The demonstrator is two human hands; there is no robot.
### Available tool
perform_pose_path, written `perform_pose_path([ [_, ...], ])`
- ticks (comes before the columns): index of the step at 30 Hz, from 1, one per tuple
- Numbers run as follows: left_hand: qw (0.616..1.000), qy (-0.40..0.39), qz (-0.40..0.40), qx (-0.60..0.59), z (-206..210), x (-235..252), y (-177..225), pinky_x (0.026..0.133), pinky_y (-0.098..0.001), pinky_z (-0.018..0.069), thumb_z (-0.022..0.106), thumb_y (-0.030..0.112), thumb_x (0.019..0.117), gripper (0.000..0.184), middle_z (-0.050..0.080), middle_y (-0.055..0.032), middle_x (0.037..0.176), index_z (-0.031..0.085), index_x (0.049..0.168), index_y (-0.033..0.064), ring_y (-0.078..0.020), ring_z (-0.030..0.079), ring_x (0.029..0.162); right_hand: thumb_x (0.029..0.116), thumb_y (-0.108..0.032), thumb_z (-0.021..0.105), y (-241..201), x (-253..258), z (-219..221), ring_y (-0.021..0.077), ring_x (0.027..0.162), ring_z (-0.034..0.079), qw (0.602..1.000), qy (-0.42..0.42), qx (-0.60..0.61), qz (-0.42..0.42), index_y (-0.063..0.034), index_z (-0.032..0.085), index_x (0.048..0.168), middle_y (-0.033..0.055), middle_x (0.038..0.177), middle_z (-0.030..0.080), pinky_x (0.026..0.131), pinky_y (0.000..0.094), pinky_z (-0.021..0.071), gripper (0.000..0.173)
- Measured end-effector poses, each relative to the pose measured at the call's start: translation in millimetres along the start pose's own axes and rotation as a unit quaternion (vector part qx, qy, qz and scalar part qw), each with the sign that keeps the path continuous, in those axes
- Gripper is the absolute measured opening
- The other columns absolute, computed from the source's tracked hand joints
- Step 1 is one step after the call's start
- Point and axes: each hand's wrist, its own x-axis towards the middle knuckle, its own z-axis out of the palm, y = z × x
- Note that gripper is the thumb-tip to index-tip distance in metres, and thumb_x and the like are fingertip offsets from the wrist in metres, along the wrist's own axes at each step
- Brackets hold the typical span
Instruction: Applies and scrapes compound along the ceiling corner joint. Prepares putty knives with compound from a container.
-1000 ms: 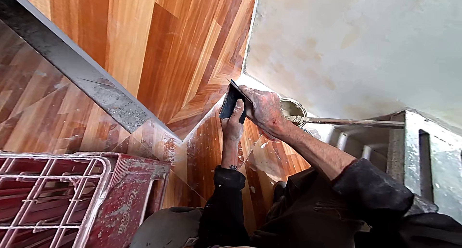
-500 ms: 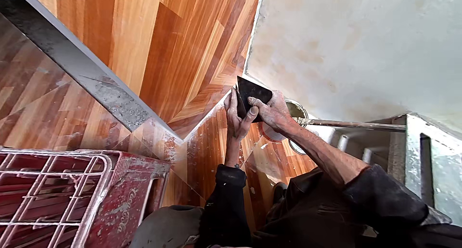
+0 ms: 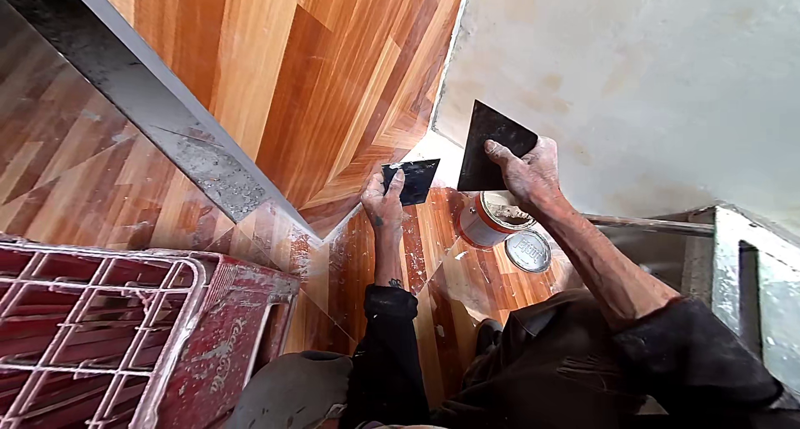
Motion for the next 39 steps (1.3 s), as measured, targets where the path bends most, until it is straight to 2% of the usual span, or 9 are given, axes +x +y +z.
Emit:
perform_pose_path([
  [2,0.999,-0.013,0.003,-0.038,1.8,-0.2,-4.5,0.086,-0.0343,0.0603,0.062,0.006,0.0999,0.018,0.072,-0.0093,0.100,0.063,0.116,-0.0018,-0.0151,0.071,0.091,0.0962,-0.042,0.069,2.0,-13.9,-0.4,0.0114,0.071,0.068,0.999,-0.041,0.016,0.003,-0.0111,0.067,0.106,0.0022,0.084,0.069,0.066,0.0349,0.0578,0.032],
  [6,0.996,-0.075,0.039,-0.031,11.3,-6.0,-4.8,0.096,-0.0364,0.0571,0.053,0.012,0.1053,0.028,0.067,-0.0115,0.114,0.052,0.130,-0.0015,-0.0163,0.068,0.104,0.0953,-0.043,0.069,11.3,-19.5,12.7,0.0140,0.074,0.070,0.997,-0.073,0.007,0.007,-0.0104,0.068,0.109,0.0045,0.087,0.071,0.069,0.0379,0.0590,0.035],
  [13,0.994,-0.066,0.044,-0.074,22.1,-21.0,-2.7,0.089,-0.0371,0.0613,0.074,0.002,0.0857,0.040,0.073,-0.0120,0.108,0.062,0.124,-0.0033,-0.0186,0.072,0.097,0.0965,-0.038,0.069,6.1,-22.7,18.6,0.0132,0.076,0.069,0.998,-0.070,0.001,-0.006,-0.0094,0.068,0.108,0.0048,0.089,0.071,0.072,0.0373,0.0576,0.031],
  [15,0.996,-0.040,0.050,-0.063,29.1,-26.8,-2.4,0.084,-0.0339,0.0625,0.077,0.002,0.0822,0.032,0.074,-0.0072,0.096,0.064,0.112,-0.0017,-0.0142,0.073,0.088,0.0968,-0.038,0.069,4.7,-26.5,20.6,0.0118,0.075,0.069,0.998,-0.066,0.016,0.012,-0.0106,0.067,0.108,0.0035,0.088,0.070,0.070,0.0351,0.0572,0.030],
  [18,0.997,-0.021,0.061,-0.044,37.4,-33.4,-1.0,0.082,-0.0322,0.0632,0.082,0.000,0.0766,0.033,0.076,-0.0068,0.092,0.068,0.106,-0.0024,-0.0129,0.074,0.085,0.0969,-0.039,0.069,3.7,-30.9,20.2,0.0115,0.071,0.068,0.996,-0.077,0.044,0.020,-0.0127,0.066,0.108,0.0025,0.086,0.070,0.065,0.0328,0.0571,0.028],
  [22,0.998,-0.032,0.059,0.016,36.1,-50.0,6.4,0.085,-0.0310,0.0602,0.083,0.011,0.0842,0.042,0.073,-0.0061,0.105,0.064,0.121,0.0033,-0.0119,0.071,0.094,0.0956,-0.037,0.070,5.3,-29.8,24.2,0.0086,0.069,0.067,0.996,-0.071,0.060,0.007,-0.0129,0.067,0.103,0.0000,0.082,0.070,0.065,0.0307,0.0566,0.026],
  [27,0.991,-0.002,0.132,0.006,44.8,-40.3,1.4,0.082,-0.0251,0.0618,0.078,0.000,0.0831,0.026,0.077,-0.0056,0.093,0.071,0.107,-0.0053,-0.0063,0.074,0.085,0.0956,-0.034,0.071,4.6,-25.8,23.0,0.0060,0.071,0.069,0.994,-0.084,0.068,0.017,-0.0138,0.067,0.106,-0.0019,0.084,0.071,0.066,0.0276,0.0583,0.023],
  [35,0.984,-0.028,0.145,0.098,33.9,-43.2,17.6,0.076,-0.0217,0.0583,0.078,0.010,0.0881,0.021,0.073,-0.0035,0.088,0.070,0.104,-0.0012,-0.0027,0.069,0.078,0.0964,-0.032,0.070,-1.7,-29.5,18.0,0.0029,0.069,0.067,0.992,-0.104,0.063,-0.017,-0.0138,0.067,0.104,-0.0038,0.083,0.070,0.064,0.0243,0.0570,0.020],
  [39,0.985,-0.037,0.151,0.069,33.7,-36.2,19.8,0.079,-0.0218,0.0602,0.077,0.007,0.0868,0.016,0.075,-0.0012,0.087,0.070,0.098,-0.0007,-0.0017,0.071,0.081,0.0969,-0.027,0.069,-6.9,-29.4,13.9,-0.0009,0.067,0.067,0.988,-0.130,0.057,-0.062,-0.0144,0.069,0.100,-0.0062,0.080,0.071,0.063,0.0192,0.0570,0.013],
])
